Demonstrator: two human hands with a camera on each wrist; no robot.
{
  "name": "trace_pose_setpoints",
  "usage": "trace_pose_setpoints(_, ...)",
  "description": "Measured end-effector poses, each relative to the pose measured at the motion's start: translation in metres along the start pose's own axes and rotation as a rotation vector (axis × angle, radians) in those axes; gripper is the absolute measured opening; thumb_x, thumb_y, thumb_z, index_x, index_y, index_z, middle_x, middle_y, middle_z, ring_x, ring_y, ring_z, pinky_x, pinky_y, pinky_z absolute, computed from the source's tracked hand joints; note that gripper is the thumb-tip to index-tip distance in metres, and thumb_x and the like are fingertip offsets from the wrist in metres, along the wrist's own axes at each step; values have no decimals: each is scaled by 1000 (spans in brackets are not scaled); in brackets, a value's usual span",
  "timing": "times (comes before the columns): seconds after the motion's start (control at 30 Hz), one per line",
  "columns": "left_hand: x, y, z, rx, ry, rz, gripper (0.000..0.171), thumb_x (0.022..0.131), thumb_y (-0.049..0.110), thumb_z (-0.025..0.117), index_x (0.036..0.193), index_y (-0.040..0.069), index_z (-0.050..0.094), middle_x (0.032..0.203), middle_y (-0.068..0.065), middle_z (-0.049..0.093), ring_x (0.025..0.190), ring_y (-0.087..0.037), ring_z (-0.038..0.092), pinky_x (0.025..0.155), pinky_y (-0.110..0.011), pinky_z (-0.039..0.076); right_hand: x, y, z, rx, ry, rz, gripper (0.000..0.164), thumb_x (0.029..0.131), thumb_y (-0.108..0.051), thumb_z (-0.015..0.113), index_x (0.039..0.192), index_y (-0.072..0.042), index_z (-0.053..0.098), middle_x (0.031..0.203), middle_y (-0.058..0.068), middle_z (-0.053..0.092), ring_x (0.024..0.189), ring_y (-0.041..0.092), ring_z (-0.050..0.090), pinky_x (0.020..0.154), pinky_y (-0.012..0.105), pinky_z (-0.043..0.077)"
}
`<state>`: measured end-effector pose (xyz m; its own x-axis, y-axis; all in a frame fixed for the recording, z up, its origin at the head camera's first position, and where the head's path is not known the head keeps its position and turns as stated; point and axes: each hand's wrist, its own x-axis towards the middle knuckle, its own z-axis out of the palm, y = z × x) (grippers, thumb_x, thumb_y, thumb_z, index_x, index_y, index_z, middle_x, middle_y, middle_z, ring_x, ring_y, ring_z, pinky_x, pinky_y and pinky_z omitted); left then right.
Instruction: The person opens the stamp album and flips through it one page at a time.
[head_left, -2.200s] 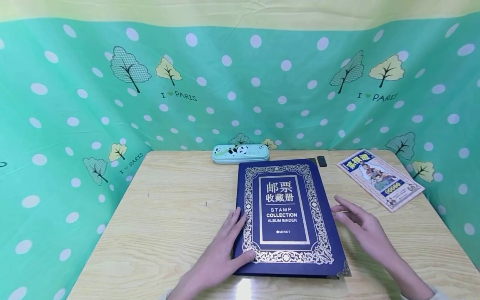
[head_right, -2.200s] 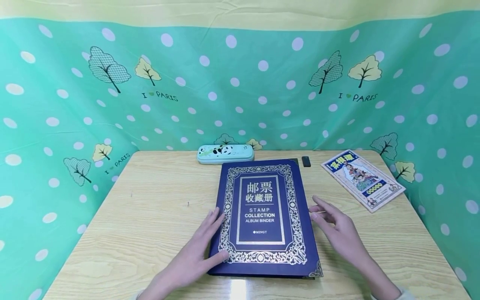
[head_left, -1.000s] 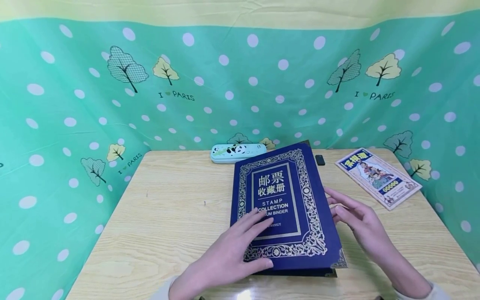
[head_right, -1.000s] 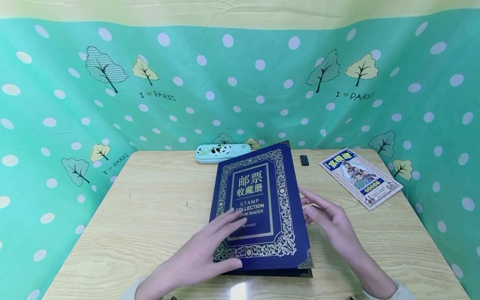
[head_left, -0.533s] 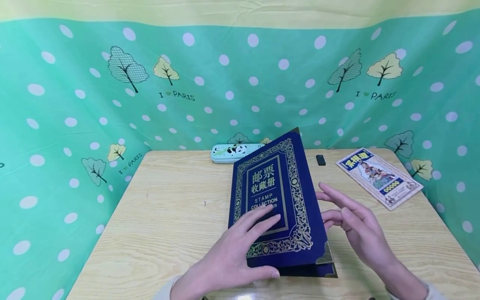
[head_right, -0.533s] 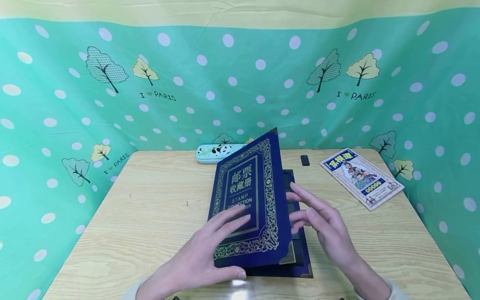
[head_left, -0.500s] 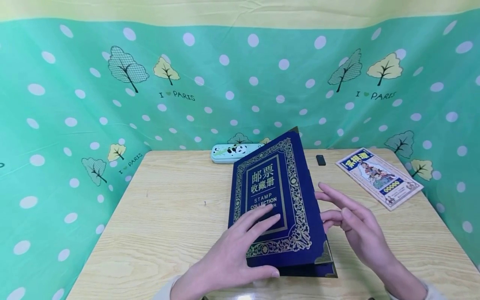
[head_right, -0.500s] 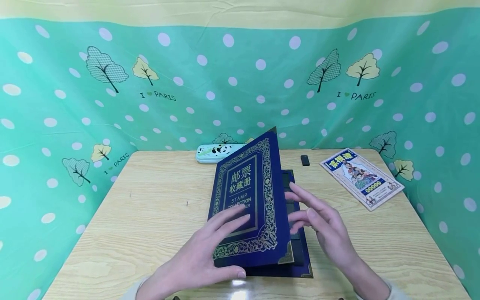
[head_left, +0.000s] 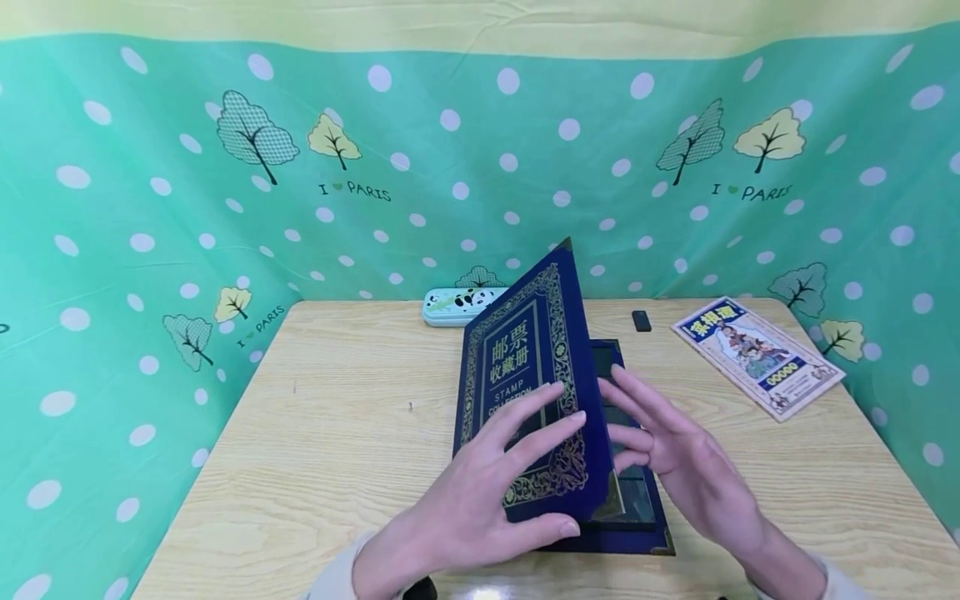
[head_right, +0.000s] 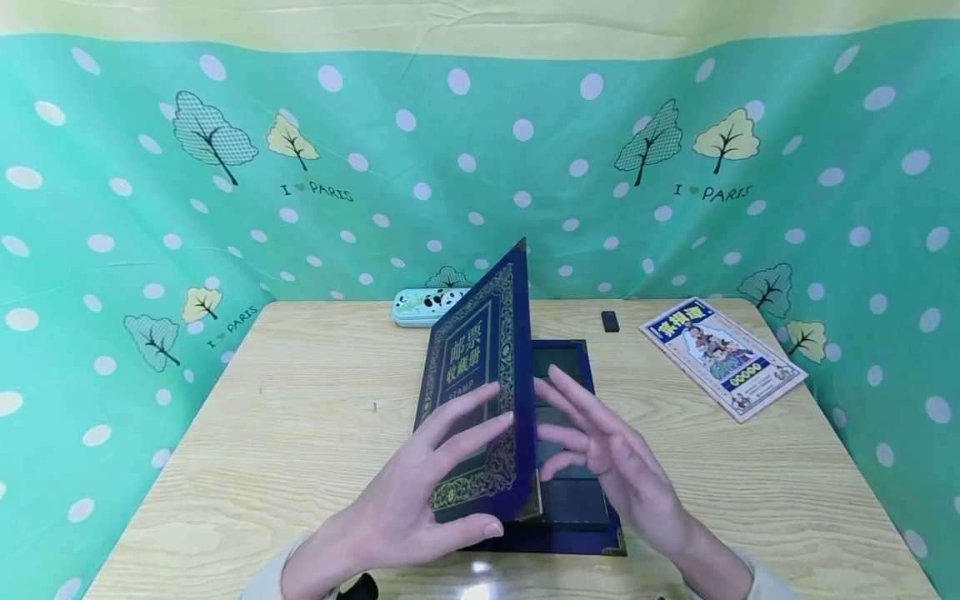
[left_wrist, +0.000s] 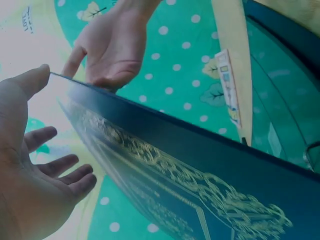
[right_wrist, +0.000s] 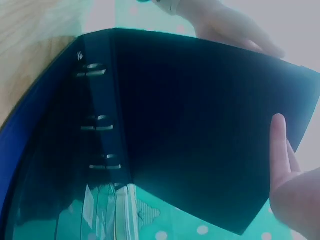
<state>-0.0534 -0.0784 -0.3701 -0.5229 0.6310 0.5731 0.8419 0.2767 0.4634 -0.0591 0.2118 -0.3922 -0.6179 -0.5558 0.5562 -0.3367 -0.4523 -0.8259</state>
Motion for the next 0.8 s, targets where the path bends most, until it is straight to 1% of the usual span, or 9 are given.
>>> trace_pose_setpoints(0.13, 4, 1, -2, -18, 43, 45, 76, 107, 49, 73, 171, 22, 42, 180, -16, 30, 162, -36, 38, 122, -61, 46, 2, 4, 6, 205, -88, 27, 71, 119, -42, 0, 175, 0, -10, 187, 12, 4, 169, 28, 27, 131, 35, 34)
trace_pose_setpoints(0.23, 5, 2, -3, -17, 57, 81, 72, 108, 51, 70, 169, 22, 45, 180, -19, 27, 164, -43, 32, 123, -67, 41, 4, 6, 10, 346, -139, 54, 76, 117, -51, 1, 175, -4, -15, 188, 7, -5, 173, 26, 10, 137, 36, 21)
trace_pose_setpoints(0.3, 6, 1, -3, -12, 56, 104, 68, 109, 53, 66, 167, 23, 46, 180, -21, 25, 166, -47, 26, 124, -71, 37, 5, 7, 13, 397, -161, 68, 79, 116, -56, 0, 175, -7, -17, 188, 5, -10, 173, 24, 3, 138, 35, 16)
trace_pose_setpoints(0.37, 8, 0, -3, -14, 56, 125, 65, 111, 55, 63, 164, 22, 48, 181, -23, 22, 166, -51, 21, 125, -74, 34, 6, 9, 14, 409, -181, 65, 81, 114, -59, -2, 174, -7, -19, 187, 4, -14, 173, 24, -1, 138, 35, 14)
trace_pose_setpoints(0.43, 8, -1, -2, -18, 55, 138, 63, 111, 55, 60, 162, 21, 48, 181, -25, 20, 166, -53, 18, 125, -76, 31, 6, 10, 15, 407, -188, 62, 83, 113, -61, -4, 174, -6, -19, 187, 4, -14, 173, 23, -1, 138, 35, 14)
trace_pose_setpoints(0.5, 9, -2, -1, -12, 60, 151, 62, 111, 54, 61, 160, 19, 49, 180, -26, 19, 166, -55, 18, 126, -76, 30, 7, 13, 15, 395, -185, 54, 83, 113, -61, -6, 174, -6, -19, 187, 4, -14, 173, 23, 1, 137, 35, 15)
trace_pose_setpoints(0.63, 10, -4, -2, 9, 62, 159, 60, 108, 50, 69, 155, 18, 50, 180, -26, 20, 165, -54, 19, 127, -75, 29, 8, 18, 10, 346, -159, 45, 83, 111, -59, -12, 175, -6, -18, 188, 10, -3, 173, 25, 10, 136, 35, 20)
trace_pose_setpoints(0.7, 10, -3, -3, 18, 63, 156, 60, 106, 48, 72, 154, 17, 52, 179, -26, 21, 166, -53, 19, 127, -74, 29, 9, 21, 6, 277, -124, 49, 82, 112, -55, -14, 175, -3, -15, 187, 14, 7, 171, 27, 18, 135, 34, 24)
trace_pose_setpoints(0.8, 9, -2, -6, 25, 74, 144, 59, 106, 50, 71, 152, 17, 53, 179, -26, 23, 166, -52, 20, 127, -74, 30, 9, 25, -3, 79, -39, 73, 71, 117, -39, -10, 176, 1, -5, 183, 17, 24, 166, 26, 33, 130, 32, 35)
